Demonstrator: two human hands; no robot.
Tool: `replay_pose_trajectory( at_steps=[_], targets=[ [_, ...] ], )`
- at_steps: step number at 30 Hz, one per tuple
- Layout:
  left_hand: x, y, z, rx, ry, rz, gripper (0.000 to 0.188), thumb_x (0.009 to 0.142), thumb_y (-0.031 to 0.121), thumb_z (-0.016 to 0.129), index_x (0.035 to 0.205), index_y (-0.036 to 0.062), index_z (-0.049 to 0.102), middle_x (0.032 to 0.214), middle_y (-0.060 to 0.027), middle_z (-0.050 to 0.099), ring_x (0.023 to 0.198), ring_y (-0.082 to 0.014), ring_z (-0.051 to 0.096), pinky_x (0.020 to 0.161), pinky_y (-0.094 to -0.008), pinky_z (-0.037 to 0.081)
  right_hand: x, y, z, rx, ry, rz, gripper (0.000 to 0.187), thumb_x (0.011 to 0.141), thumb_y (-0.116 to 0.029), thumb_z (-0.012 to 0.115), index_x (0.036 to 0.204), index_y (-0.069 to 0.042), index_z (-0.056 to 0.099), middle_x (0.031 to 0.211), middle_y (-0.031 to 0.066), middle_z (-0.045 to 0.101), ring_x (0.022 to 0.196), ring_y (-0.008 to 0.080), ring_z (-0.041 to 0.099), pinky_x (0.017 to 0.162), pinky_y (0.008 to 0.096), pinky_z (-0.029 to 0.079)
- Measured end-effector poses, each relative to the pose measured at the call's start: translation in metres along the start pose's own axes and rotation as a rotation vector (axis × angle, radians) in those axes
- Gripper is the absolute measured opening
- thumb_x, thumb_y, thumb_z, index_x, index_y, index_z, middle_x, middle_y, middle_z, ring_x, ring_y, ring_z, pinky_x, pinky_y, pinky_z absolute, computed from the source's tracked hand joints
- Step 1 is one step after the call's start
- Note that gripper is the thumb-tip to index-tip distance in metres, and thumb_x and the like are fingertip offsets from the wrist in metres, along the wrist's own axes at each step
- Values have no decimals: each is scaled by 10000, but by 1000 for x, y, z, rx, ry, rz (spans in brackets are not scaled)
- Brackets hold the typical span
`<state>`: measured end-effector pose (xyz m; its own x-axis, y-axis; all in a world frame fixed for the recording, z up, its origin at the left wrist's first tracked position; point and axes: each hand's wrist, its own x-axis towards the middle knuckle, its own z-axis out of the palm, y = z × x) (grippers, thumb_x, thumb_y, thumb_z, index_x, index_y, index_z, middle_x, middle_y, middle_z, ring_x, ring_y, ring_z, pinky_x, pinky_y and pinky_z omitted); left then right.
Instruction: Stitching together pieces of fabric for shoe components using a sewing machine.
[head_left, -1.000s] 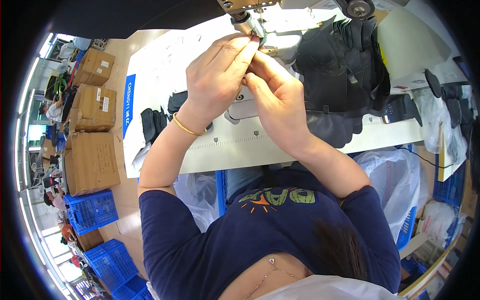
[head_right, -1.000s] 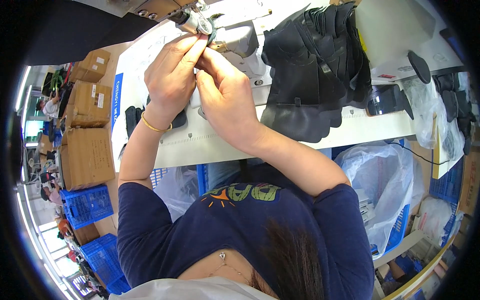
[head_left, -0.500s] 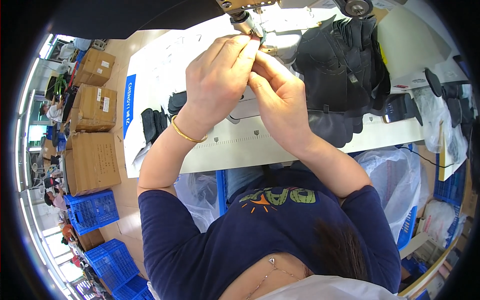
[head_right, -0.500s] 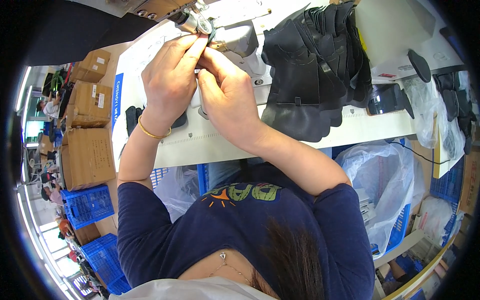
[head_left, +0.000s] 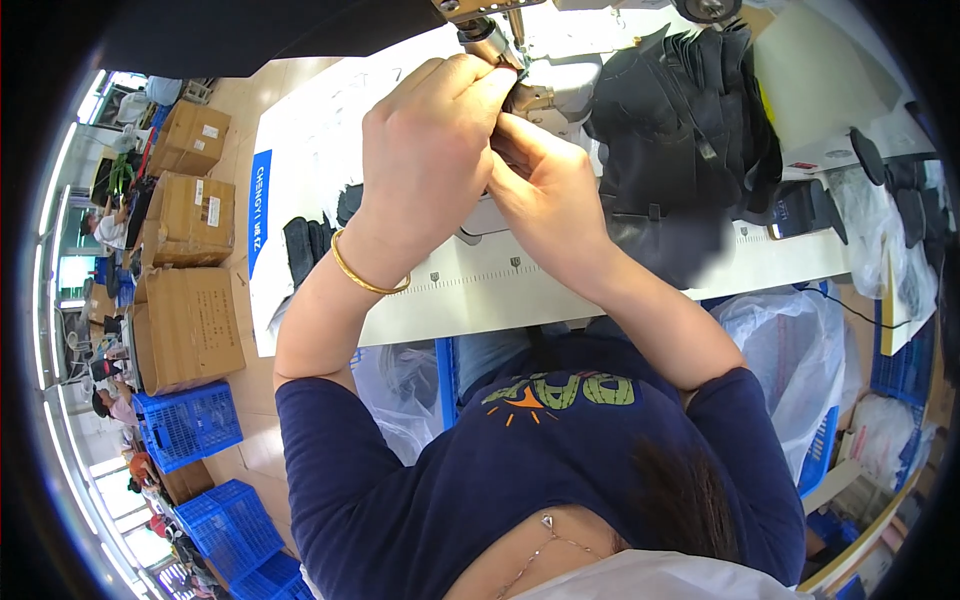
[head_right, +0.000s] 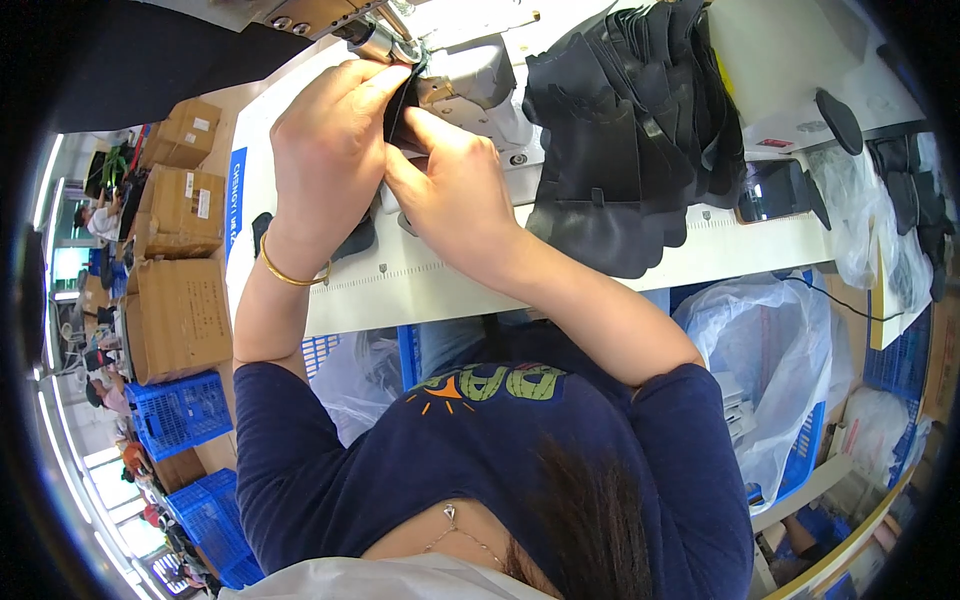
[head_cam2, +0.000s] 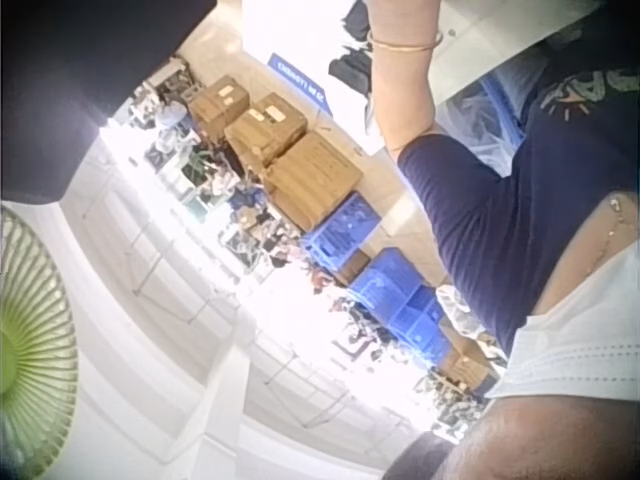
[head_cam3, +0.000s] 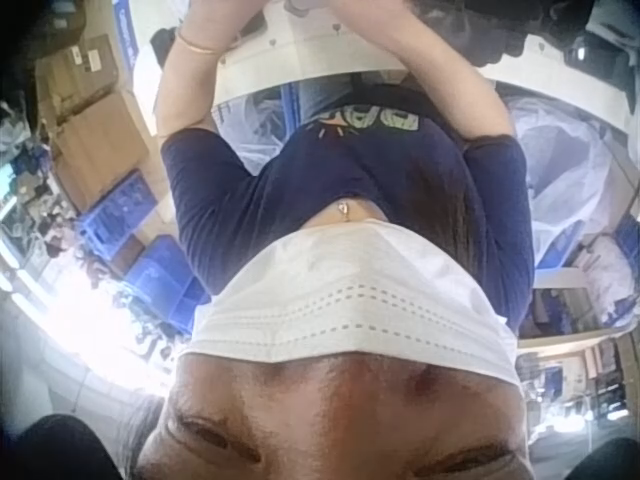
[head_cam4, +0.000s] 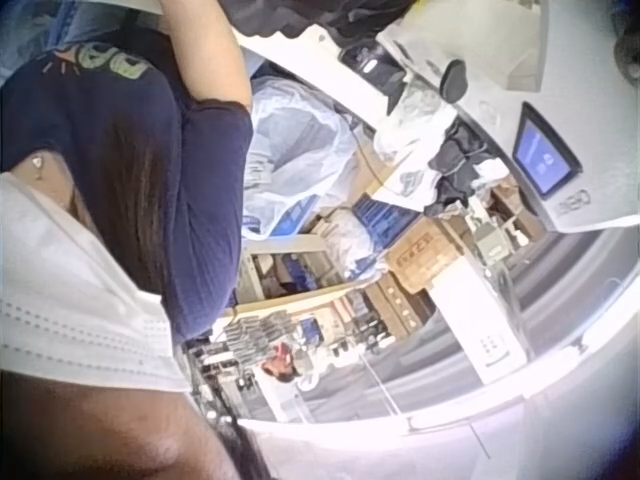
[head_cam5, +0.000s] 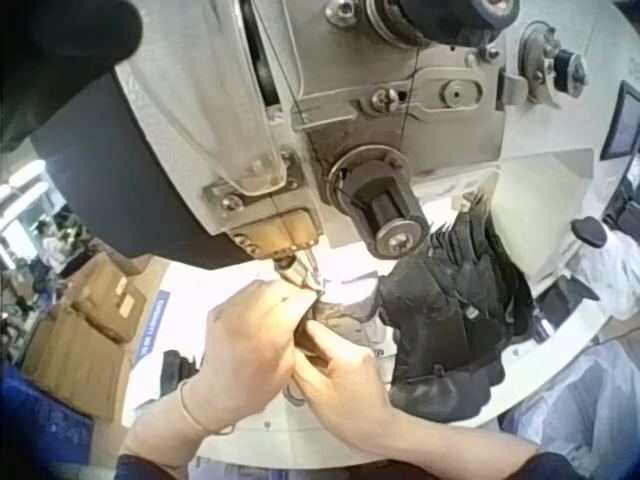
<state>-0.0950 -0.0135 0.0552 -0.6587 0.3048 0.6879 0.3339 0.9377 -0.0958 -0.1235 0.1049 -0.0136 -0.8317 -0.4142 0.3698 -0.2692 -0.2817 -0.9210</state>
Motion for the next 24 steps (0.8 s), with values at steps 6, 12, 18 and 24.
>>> replay_pose_trajectory(
  at_steps=[6,12,18,24],
  targets=[
    [1,-2,-3,-17,-13,-17,364,657,1,652,1019,32,682,922,-54,637,848,-241,636,705,-341,532,0,3,2,-112,8,-26,179,940,-89,577,821,43,561,628,213,557,487,267,496,521,391,424],
    [0,-2,-5,12,-46,-5,358,665,8,661,1021,31,684,928,-50,640,863,-240,637,712,-341,535,-5,-12,0,-72,-1,-1,177,951,-70,563,813,40,556,594,177,531,483,192,474,500,367,402],
    [0,0,-3,20,-8,18,335,666,11,672,1000,33,691,904,-44,637,840,-225,639,669,-330,536,-8,-22,-4,13,-14,75,175,961,-73,559,823,32,577,569,62,515,525,72,444,483,320,380],
    [1,6,-2,44,4,8,312,654,20,673,966,36,683,854,-43,609,810,-214,631,641,-327,529,-9,-25,-13,-8,-52,92,161,965,-56,560,838,35,598,631,-19,508,605,16,403,502,247,328]
  ],
)
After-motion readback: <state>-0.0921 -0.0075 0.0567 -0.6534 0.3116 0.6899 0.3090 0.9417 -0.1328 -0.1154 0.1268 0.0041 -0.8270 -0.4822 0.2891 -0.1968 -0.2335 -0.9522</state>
